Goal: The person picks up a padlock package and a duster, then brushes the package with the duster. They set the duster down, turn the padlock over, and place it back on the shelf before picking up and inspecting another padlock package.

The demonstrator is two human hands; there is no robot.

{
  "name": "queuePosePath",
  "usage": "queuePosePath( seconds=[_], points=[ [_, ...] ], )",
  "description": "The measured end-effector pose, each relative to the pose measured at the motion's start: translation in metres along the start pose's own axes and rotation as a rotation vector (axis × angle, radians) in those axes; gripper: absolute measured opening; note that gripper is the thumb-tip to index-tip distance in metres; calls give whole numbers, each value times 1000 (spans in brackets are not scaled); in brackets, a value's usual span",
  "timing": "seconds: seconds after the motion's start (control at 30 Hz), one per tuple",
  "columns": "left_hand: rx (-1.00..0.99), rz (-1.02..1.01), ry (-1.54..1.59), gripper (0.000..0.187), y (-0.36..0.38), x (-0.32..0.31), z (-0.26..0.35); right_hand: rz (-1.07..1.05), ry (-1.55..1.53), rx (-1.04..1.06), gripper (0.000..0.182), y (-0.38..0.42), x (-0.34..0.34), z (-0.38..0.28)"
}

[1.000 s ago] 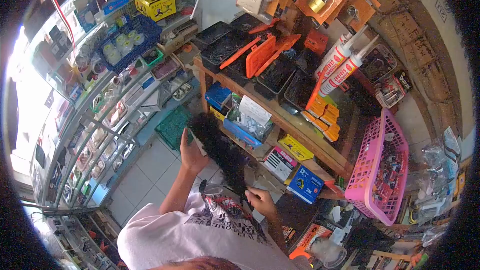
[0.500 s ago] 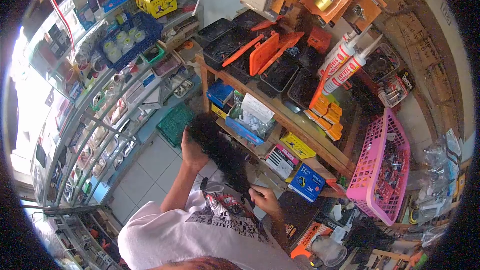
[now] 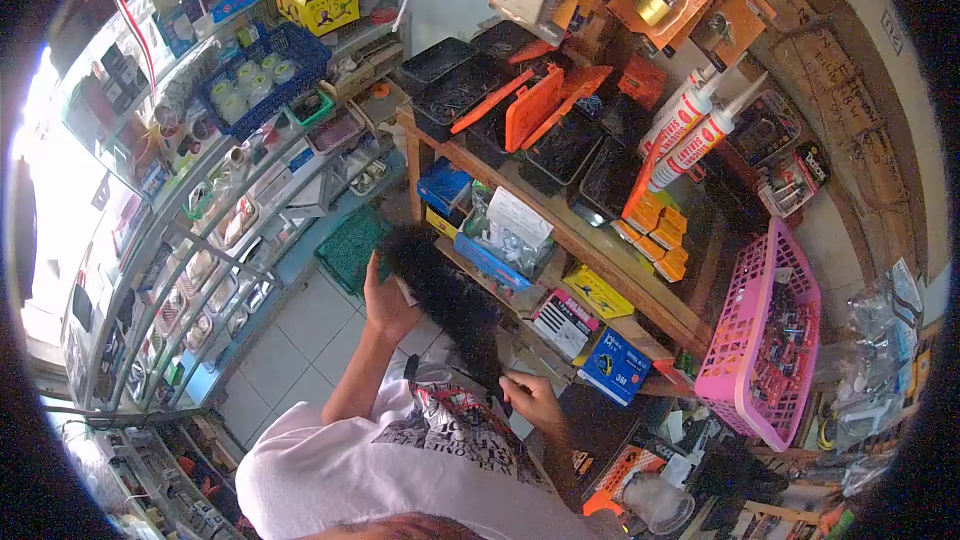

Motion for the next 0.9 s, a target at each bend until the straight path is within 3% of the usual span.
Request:
queuePosePath(
  seconds=[0.07,0.17,0.23,0.27,0.37,0.6,0.7,0.9],
  points=[
    [34,-256,-75,65,-18,35,3,-35,24,-11,28,1,-4,1],
    [17,-196,-67,61,-3,0,-2,66,-44,5,30,0,1,-1],
    [-34,119,-51,57,8,-10,-2,-6,28,-4,31,-1,-2,0],
    [-87,-68,-93,57,-5,2,7,-40,64,-8,31,-1,-3,1],
    [2,-189,-92,59,-3,13,-1,11,61,-5,31,1,-5,-9],
    [-42,-160,-136,60,2,5,1,-3,49,6,23,4,-8,-15],
    [-87,-21,-67,57,1,2,6,39,-12,75,30,5,-8,-31],
    [-39,-246,-86,60,-1,-1,6,7,5,5,24,2,-3,-13]
  ],
)
Point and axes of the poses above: each hand's wrist, its own y-axis away from the middle knuckle, its own x-axis out of the back of the hand, z = x × y, the point moved 9 cm from there along -y, towards the middle knuckle, and after that the axes turned 1 degree about x, right-handed, at the moved point
